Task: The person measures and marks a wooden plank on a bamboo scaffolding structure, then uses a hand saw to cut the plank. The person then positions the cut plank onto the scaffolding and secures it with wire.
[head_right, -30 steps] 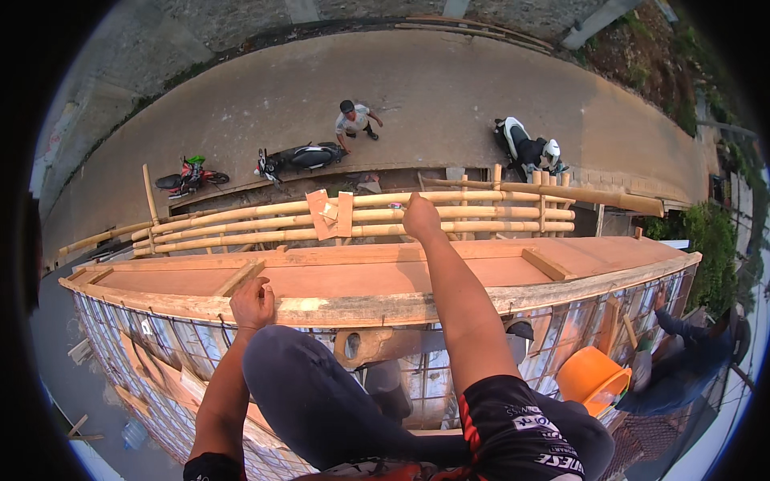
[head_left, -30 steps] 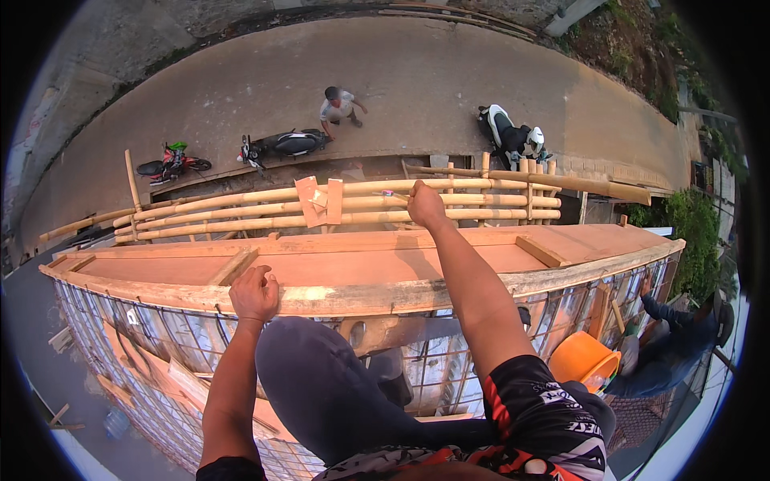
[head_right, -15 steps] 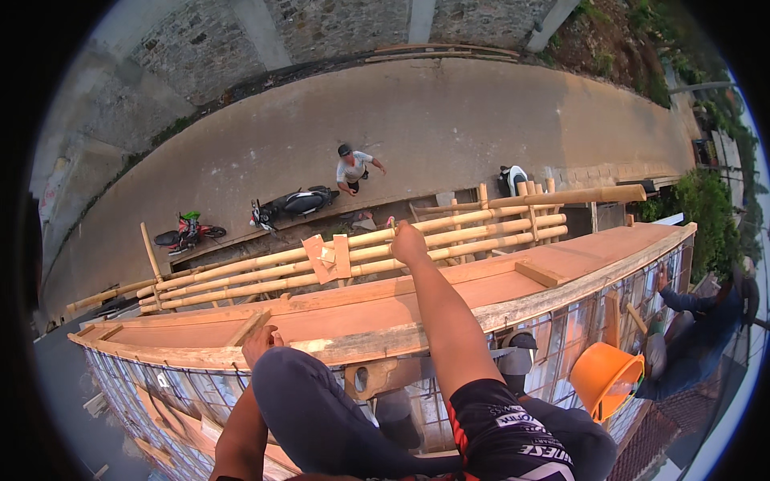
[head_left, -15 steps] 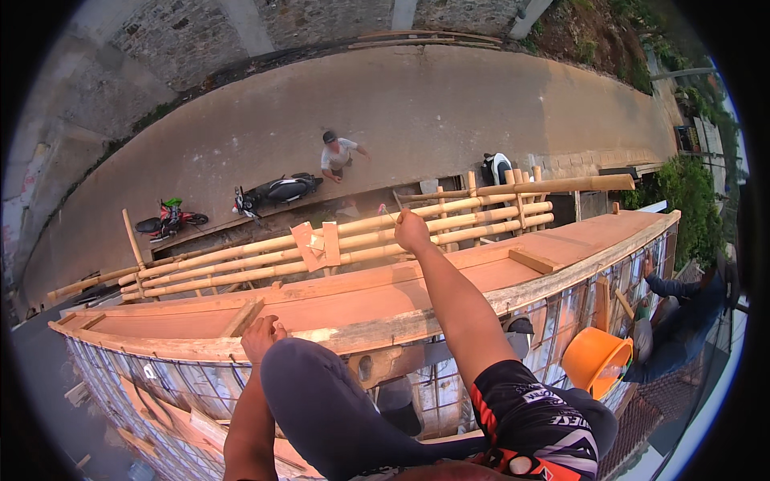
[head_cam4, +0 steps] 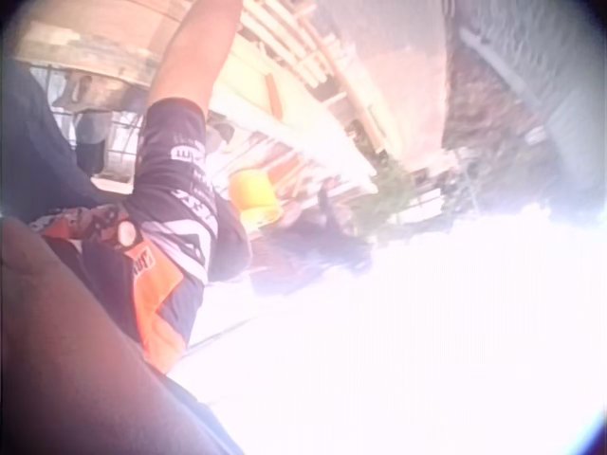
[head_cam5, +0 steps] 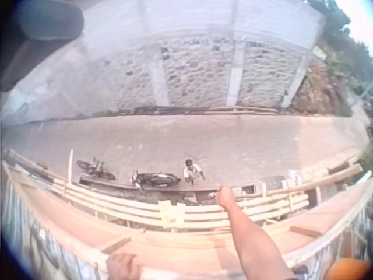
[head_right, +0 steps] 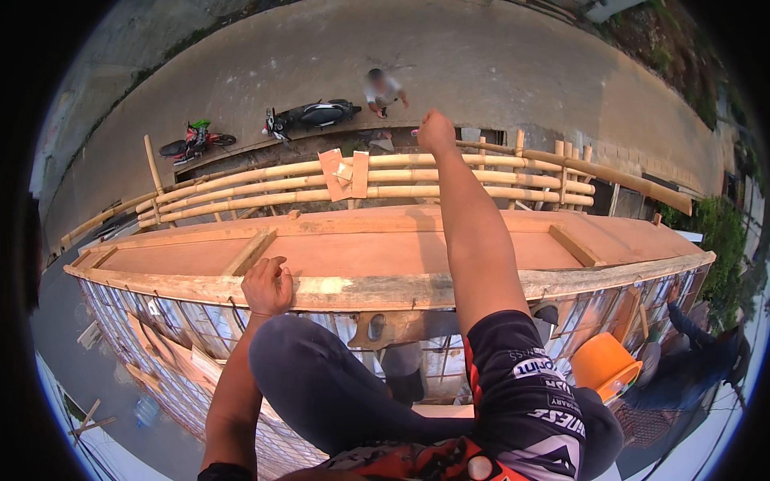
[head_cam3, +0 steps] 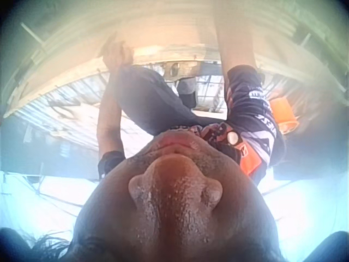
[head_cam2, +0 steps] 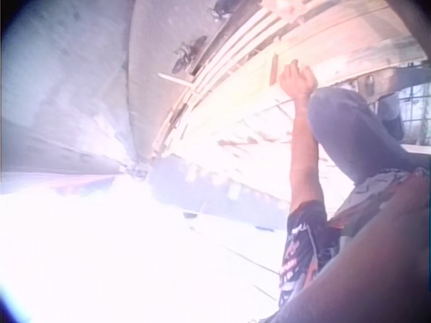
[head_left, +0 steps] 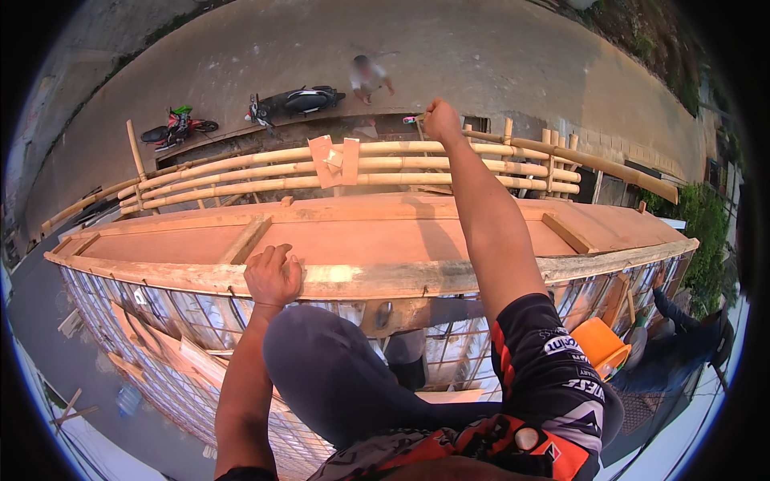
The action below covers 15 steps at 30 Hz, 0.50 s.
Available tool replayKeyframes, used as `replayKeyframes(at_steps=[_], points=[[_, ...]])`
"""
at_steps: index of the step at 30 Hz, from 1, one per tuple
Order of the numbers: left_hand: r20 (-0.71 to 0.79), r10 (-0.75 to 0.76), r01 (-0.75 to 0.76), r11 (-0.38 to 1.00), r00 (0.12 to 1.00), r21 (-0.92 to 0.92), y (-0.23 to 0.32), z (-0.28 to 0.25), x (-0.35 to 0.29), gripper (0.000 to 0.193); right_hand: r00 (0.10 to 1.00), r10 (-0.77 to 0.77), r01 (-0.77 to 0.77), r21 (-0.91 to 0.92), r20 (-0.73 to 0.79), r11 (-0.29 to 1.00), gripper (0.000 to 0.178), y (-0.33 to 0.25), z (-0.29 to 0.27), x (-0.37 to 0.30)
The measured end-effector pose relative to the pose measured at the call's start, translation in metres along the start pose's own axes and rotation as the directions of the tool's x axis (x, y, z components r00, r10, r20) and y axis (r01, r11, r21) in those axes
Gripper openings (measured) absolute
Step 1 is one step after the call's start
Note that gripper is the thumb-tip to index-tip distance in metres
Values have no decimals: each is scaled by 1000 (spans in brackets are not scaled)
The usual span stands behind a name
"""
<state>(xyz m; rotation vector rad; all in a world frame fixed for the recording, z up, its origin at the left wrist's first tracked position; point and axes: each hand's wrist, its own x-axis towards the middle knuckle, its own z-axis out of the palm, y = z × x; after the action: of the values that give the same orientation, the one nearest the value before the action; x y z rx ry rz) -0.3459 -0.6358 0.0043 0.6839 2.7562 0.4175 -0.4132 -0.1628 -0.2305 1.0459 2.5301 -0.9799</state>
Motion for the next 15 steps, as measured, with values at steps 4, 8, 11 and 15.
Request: replayKeyframes(at_steps=[4,8,11,15], points=[[-17,-13,13,1000,1000,-22,1,-1,2,20,999,-46,46,-18,-16,999,16,-13,8,22],[-27,-21,20,999,999,-35,-1,-3,0,20,998,-70,70,-23,6,997,16,-32,15,39],[-50,-3,0,998,999,-55,0,-2,3,21,996,-91,91,-27,4,996,18,-39,18,51],[-50,-19,17,999,999,-44,0,-3,1,22,990,-143,143,-18,-12,990,22,-57,27,55]])
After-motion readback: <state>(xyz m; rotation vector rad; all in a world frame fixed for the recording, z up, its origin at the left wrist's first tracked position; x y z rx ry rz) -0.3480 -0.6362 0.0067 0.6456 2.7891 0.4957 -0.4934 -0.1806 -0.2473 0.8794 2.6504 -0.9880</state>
